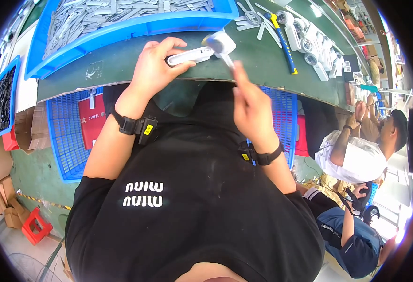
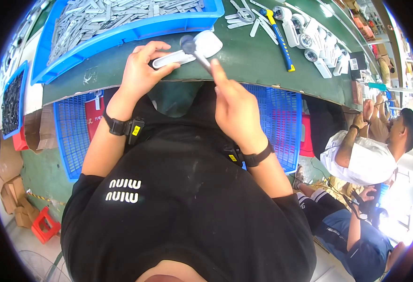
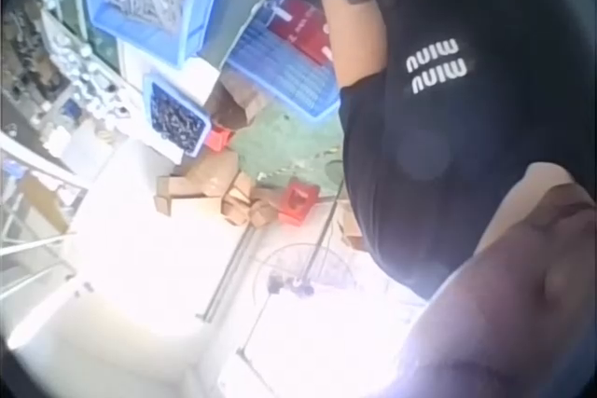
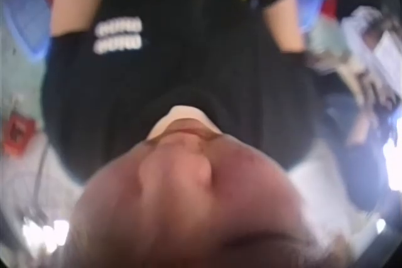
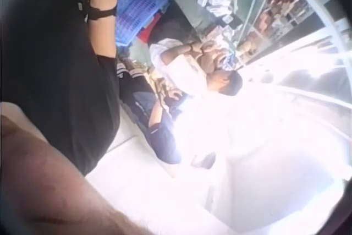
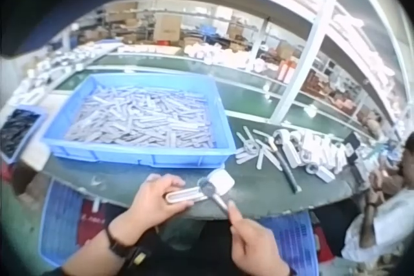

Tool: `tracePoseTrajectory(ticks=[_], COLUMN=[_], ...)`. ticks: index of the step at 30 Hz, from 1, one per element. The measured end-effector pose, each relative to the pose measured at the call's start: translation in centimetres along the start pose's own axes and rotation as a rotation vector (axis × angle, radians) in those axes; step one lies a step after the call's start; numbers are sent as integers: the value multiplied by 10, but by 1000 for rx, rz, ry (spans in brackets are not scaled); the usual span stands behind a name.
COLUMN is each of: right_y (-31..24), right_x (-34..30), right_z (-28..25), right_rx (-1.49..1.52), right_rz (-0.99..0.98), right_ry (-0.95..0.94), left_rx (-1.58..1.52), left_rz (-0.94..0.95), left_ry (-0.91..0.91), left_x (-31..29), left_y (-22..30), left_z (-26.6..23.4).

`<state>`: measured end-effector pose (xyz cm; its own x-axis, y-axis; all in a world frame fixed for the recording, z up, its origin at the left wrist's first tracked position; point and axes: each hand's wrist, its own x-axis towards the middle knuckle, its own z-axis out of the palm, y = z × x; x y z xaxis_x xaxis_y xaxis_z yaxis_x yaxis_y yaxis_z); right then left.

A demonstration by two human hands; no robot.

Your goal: Assembling small metal and plastic parts using a hammer at a factory workbench.

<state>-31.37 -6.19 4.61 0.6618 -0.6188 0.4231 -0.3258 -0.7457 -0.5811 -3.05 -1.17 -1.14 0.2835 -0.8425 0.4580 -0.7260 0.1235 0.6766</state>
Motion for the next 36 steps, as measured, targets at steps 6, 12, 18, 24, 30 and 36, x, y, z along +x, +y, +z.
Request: tracePoseTrajectory(ticks=[6,12,18,24,30,36], right_y=[-15,-4,3,3,-3,17], right_x=[-12,-1,-4,-10,-6,-23], right_z=[1,-11,-1,2,-12,-3], right_rx=[247,102,40,87,135,291], right_rz=[319,262,436,231,241,294], right_ry=[76,-161,-192,18,-99,7], left_rx=[55,82,93,46,93,-720], left_rz=[227,260,258,249,214,-68], left_ry=[39,45,61,54,7,202], left_x=[1,-1,-3,0,-2,-4], left_y=[1,-2,-3,0,2,9], left_z=[3,3,5,5,-2,-11])
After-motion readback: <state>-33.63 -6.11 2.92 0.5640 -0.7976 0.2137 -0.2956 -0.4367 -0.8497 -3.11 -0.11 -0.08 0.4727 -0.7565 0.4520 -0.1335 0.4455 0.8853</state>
